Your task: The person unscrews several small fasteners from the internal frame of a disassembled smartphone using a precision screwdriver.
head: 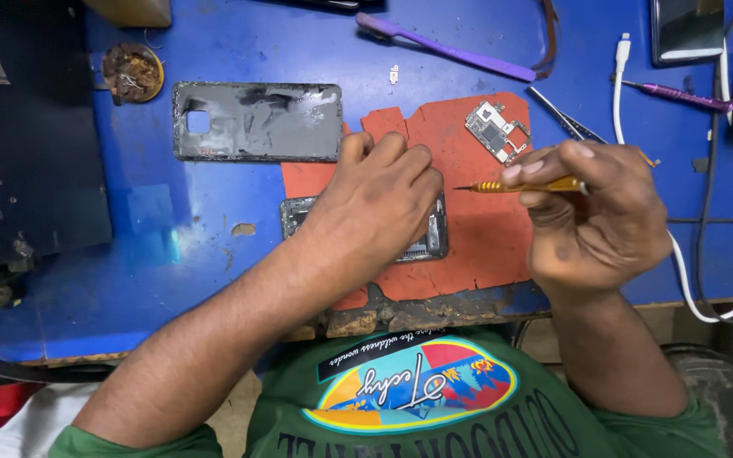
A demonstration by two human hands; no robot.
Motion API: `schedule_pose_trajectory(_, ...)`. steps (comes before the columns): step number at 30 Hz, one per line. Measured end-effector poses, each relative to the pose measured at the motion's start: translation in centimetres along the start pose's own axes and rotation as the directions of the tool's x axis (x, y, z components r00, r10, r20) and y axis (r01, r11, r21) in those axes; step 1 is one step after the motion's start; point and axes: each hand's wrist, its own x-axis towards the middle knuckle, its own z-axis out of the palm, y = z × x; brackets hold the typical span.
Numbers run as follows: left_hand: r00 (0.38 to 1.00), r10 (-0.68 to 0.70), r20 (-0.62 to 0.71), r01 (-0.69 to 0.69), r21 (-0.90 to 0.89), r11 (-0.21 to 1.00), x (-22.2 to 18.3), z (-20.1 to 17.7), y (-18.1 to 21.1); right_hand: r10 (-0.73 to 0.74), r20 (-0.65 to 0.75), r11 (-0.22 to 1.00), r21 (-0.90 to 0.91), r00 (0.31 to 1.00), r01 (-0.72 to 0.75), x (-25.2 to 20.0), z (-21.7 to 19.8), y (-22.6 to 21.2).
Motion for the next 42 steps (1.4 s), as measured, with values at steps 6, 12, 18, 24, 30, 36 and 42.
schedule_pose_trajectory(6, 0.999, 0.038, -0.013, -0.036, 0.129, 0.991, 0.1, 0.6, -0.2, -0.023, -0.01, 1.0, 0.003, 1.0, 0.023, -0.2, -0.5, 0.4)
schedule_pose_trajectory(12, 0.995, 0.088, -0.047, -0.072, 0.277, 0.958, 0.3, 1.1, 0.4, -0.043, -0.002, 0.998, -0.035, 0.999, 0.043, -0.1, -0.6, 0.3)
schedule_pose_trajectory(18, 0.998, -0.006, -0.056, 0.019, 0.229, 0.973, -0.7, -0.8, -2.0, -0.055, -0.016, 0.996, -0.068, 0.998, 0.054, 0.0, -0.7, 0.4)
schedule_pose_trajectory(24, 0.994, -0.108, -0.03, 0.111, 0.11, 0.988, -0.8, -1.5, -3.0, -0.118, 0.013, 0.983, -0.143, 0.993, 0.118, 0.4, -0.6, 0.3)
schedule_pose_trajectory(30, 0.967, -0.225, -0.117, 0.215, -0.095, 0.972, -1.2, -3.6, -3.3, -0.126, 0.008, 0.979, -0.163, 0.992, 0.125, 0.3, -0.8, 0.4)
schedule_pose_trajectory(36, 0.9, -0.394, -0.185, 0.321, -0.331, 0.888, -3.7, -6.5, -2.6, -0.138, -0.029, 0.978, -0.163, 0.99, 0.131, 0.2, -0.9, 0.4)
schedule_pose_trajectory(42, 0.916, -0.4, 0.013, 0.392, -0.235, 0.889, -8.2, -7.5, -0.1, -0.159, -0.018, 0.968, -0.199, 0.987, 0.152, -0.1, -1.4, 0.2)
